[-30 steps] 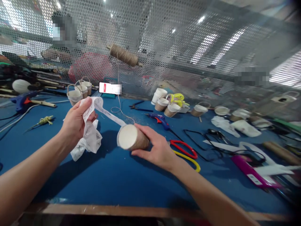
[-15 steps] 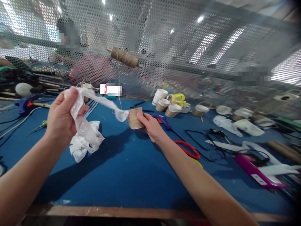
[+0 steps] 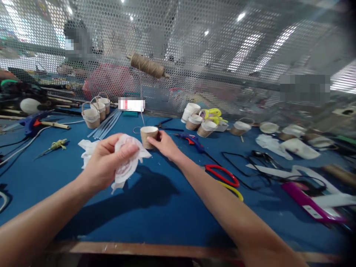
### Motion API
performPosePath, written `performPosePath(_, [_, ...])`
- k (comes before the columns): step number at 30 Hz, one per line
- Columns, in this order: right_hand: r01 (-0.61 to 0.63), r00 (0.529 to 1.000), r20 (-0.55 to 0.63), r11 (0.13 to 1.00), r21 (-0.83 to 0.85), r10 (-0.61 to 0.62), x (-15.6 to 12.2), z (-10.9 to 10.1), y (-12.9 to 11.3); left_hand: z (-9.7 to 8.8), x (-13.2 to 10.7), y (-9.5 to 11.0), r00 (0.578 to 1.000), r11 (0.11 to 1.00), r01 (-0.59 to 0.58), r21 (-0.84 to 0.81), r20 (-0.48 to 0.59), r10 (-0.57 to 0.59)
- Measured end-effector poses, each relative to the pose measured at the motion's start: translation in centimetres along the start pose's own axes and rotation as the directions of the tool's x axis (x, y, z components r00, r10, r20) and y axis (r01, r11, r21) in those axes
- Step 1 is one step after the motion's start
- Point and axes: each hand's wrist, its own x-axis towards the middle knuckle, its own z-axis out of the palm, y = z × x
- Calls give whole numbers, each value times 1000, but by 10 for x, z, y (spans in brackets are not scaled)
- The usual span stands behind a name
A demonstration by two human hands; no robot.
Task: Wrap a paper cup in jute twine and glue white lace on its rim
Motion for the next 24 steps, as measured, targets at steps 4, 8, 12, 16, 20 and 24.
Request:
performPosePath(4, [-3, 1000, -25, 993, -120, 0, -14, -10, -6, 1, -2, -20, 993, 992, 75, 98, 80, -83])
performPosePath(8, [24, 999, -45, 989, -148, -31, -55, -38, -32, 3, -5, -30, 990, 965, 31, 259, 126, -65])
performPosePath(12, [51, 978, 189, 984, 170, -84, -100, -51, -58, 10, -9, -36, 988, 927, -48, 373, 156, -12])
performPosePath(16, [6, 979, 195, 958, 287, -64, -120, -42, -61, 12, -11, -47, 973, 890, -87, 447, 229, -21])
performPosePath(20, [-31, 988, 153, 937, 347, -24, -122, -32, -51, 12, -12, -55, 961, 829, -159, 537, 275, 6])
performPosePath(24, [-26, 989, 148, 936, 351, -28, -121, -32, -45, 10, -13, -55, 946, 751, -235, 617, 324, 29])
